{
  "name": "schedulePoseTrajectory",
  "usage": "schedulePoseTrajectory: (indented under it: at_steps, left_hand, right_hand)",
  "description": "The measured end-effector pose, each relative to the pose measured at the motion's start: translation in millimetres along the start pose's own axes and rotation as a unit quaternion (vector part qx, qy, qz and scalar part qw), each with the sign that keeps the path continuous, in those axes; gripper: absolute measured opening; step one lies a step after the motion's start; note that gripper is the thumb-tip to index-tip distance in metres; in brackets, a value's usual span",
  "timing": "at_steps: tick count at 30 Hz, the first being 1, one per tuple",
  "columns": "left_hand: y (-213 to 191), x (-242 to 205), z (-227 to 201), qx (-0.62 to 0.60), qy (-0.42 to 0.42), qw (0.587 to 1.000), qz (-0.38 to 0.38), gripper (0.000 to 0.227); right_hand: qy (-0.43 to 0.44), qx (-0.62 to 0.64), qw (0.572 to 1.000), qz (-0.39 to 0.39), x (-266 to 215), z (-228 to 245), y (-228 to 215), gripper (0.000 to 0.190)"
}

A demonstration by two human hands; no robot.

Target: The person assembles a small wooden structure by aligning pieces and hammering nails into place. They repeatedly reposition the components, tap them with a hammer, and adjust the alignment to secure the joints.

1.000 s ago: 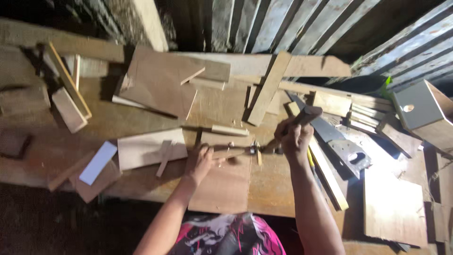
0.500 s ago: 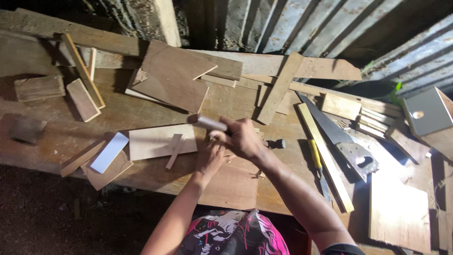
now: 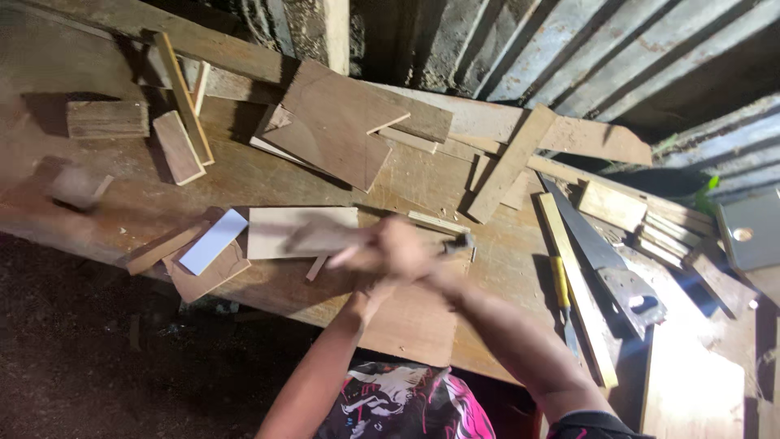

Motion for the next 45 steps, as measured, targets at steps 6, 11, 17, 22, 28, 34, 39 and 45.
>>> schedulePoseTrajectory:
  at_steps: [6, 11, 17, 22, 28, 34, 39, 45]
  left_hand:
    - [-40, -8, -6, 0.036, 0.062, 0.993, 0.098, 0.026]
    - [-58, -7, -24, -0.097, -0.001, 0.991, 0.092, 0.033]
    - [-48, -9, -10, -0.293, -0.025, 0.955, 0.039, 0.050]
    - [-54, -22, -9, -0.087, 0.006, 0.996, 0.036, 0.038]
    - [-51, 2, -5, 0.016, 0.043, 0.996, 0.074, 0.027]
    - [-53, 15, -19, 0.031, 0.116, 0.981, -0.150, 0.048]
    - [-37, -2, -17, -0.017, 0.021, 1.000, -0.012, 0.044]
    - [-48, 14, -32, 0.041, -0.180, 0.978, 0.093, 0.039]
  right_hand:
    - [-0.027, 0.342, 0.886, -0.313, -53, -54, -83, 0.064]
    - [0.023, 0.293, 0.908, -0.299, -78, -70, -48, 0.061]
    - [0.020, 0.092, 0.996, -0.006, -29, -1, 28, 0.052]
    - [-0.095, -0.049, 0.991, 0.080, -14, 39, 27, 0.046]
    - [-0.029, 0.345, 0.879, -0.327, -59, -37, -96, 0.056]
    - [0.057, 0.376, 0.880, -0.286, -66, -65, -31, 0.046]
    - [-0.078, -0.017, 0.996, -0.026, -33, -3, 38, 0.052]
    - [-0.039, -0.043, 0.998, 0.026, -25, 23, -11, 0.046]
Point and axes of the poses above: each hand's wrist, its own x-axis towards the middle knuckle, its own y-axis out of the palm, z = x × y, the point moved 1 cm from there along x, towards the middle knuckle, and after that the axes turned 6 degrees about -y, right-handed, at the moved point
